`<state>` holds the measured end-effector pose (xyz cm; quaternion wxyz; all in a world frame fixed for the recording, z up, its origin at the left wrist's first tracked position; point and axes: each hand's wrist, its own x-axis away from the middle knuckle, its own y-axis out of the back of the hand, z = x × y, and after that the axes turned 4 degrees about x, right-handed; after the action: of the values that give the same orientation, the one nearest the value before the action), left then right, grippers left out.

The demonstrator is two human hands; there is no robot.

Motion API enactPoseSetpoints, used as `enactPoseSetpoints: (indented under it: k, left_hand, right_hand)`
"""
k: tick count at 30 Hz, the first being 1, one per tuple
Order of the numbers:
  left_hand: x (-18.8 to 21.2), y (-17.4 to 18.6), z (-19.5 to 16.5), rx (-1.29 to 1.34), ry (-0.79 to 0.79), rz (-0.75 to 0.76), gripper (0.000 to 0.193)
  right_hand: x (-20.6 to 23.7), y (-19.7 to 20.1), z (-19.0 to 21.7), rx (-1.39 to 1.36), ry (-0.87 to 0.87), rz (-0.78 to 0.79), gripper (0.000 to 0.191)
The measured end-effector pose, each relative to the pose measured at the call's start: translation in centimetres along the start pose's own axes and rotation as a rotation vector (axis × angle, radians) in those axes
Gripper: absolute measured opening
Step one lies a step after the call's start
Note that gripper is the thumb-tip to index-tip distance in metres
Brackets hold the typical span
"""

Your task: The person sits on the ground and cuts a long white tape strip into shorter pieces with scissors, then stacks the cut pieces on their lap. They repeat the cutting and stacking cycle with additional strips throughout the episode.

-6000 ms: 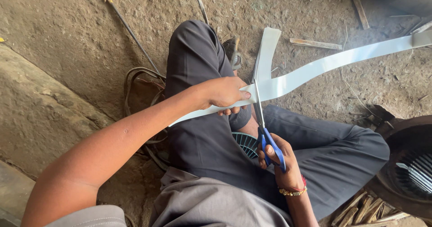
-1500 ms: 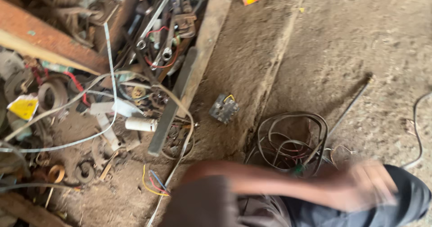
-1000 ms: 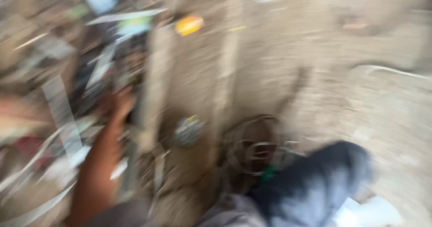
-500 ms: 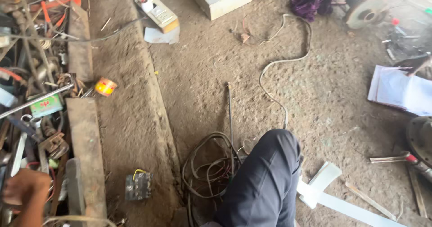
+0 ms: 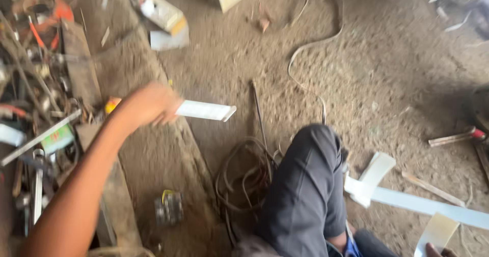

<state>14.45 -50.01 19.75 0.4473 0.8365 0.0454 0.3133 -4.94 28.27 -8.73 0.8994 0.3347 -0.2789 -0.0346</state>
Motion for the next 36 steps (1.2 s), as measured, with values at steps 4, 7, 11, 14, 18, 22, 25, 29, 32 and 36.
enactPoseSetpoints:
  k: [4,7,11,14,18,22,25,29,32,36]
  left_hand:
    - [-4.9,-1.1,-8.5,0.715,-0.033,-0.107,0.019]
    - [-6.9,-2.5,-12.0,0.71,-0.036,0.024,0.02]
    - [-10.9,-4.3,-14.3,0.63,0.075,0.172,0.019]
    - [-14.7,-4.7,-16.9,0.724,0.023,0.07,0.024]
    - [-20.1,-1.2,-24.5,1.351,-0.402,-0.175,0.044]
    - [-23.0,2.1,-31.1,1.116,-0.315,-0.46,0.097]
    - [-23.7,-2.1,-33.8,0.697,-0.311,-0.767,0.091]
    - [-21.7,-13.6,-35.9,0.404,-0.465,-0.392,0.025]
    - [-18.5,-23.9,-37.4,0.404,-0.643,-0.229,0.018]
    - [-14.1,-35.8,-37.9,0.379,-0.721,-0.117,0.019]
  right_hand:
    - [1.1,1.3,-0.4,-0.055,-0.019,-0.041,0.039]
    - [2.4,2.4,-0.1,-0.101,-0.034,-0.047,0.04]
    - [4.1,3.0,0.7,0.0,-0.016,-0.159,0.039]
    - [4.4,2.6,1.8,0.038,-0.032,-0.133,0.038]
    - [3.9,1.7,3.8,-0.154,-0.058,-0.107,0.04]
    - [4.5,1.4,4.2,-0.158,-0.067,-0.169,0.039]
    - [5.9,2.4,4.3,-0.126,-0.032,-0.195,0.035]
    - [7.9,2.9,4.9,-0.195,-0.005,-0.172,0.031]
    - [8.9,1.9,5.4,-0.226,0.03,-0.161,0.028]
    - [9.5,0.2,5.1,-0.035,0.167,-0.136,0.028]
